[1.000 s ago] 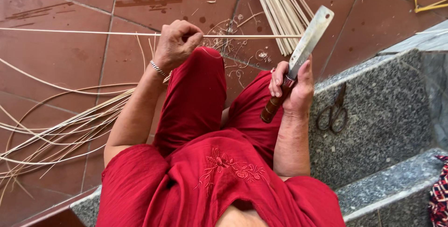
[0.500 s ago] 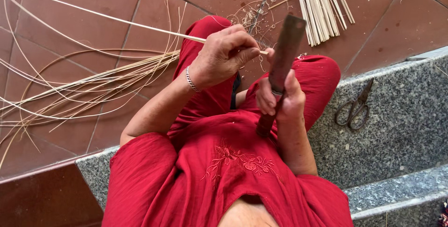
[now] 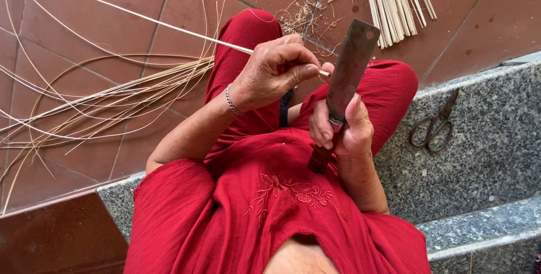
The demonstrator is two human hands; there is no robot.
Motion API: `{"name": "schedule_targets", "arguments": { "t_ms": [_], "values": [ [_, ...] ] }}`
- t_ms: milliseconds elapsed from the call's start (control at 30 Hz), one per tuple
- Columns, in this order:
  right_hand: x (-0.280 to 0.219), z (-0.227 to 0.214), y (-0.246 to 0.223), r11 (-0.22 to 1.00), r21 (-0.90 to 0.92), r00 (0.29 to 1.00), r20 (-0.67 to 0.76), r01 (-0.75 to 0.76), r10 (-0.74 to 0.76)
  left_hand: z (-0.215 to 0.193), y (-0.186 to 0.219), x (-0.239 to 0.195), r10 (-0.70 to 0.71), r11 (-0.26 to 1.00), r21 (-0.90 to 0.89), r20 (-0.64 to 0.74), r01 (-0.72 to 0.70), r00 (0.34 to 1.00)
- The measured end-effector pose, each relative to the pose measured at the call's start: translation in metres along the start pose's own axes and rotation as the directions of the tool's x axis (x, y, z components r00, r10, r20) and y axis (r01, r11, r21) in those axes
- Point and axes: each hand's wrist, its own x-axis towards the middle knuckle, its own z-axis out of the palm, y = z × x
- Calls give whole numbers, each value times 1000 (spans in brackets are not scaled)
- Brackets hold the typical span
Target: The person sits cross-legged on a tiled floor and uses a knife to shave thin strips from bamboo rods. They hold the rod in one hand and the knife in the other, peeling off layers to create fine strands. The person occasionally adjusts the rod and continues shaving along its length.
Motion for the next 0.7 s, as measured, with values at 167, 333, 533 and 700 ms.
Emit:
{"name": "schedule_targets", "arguments": {
  "t_ms": [167,333,533,700],
  "values": [
    [2,-2,3,999,-44,1000,-17,22,-23,-1,2,2,18,999,-29,-1,-18,1000],
    [-1,-2,6,1000,25,1000,-10,-5,5,-3,8,2,51,998,23,-18,-51,999],
    [-3,1,10,1000,4,998,-50,25,-24,-1,11,2,84,996,10,-35,-83,996],
    [-3,1,12,999,4,998,-50,35,-34,0,13,3,104,994,32,-19,-103,994]
  ]
}}
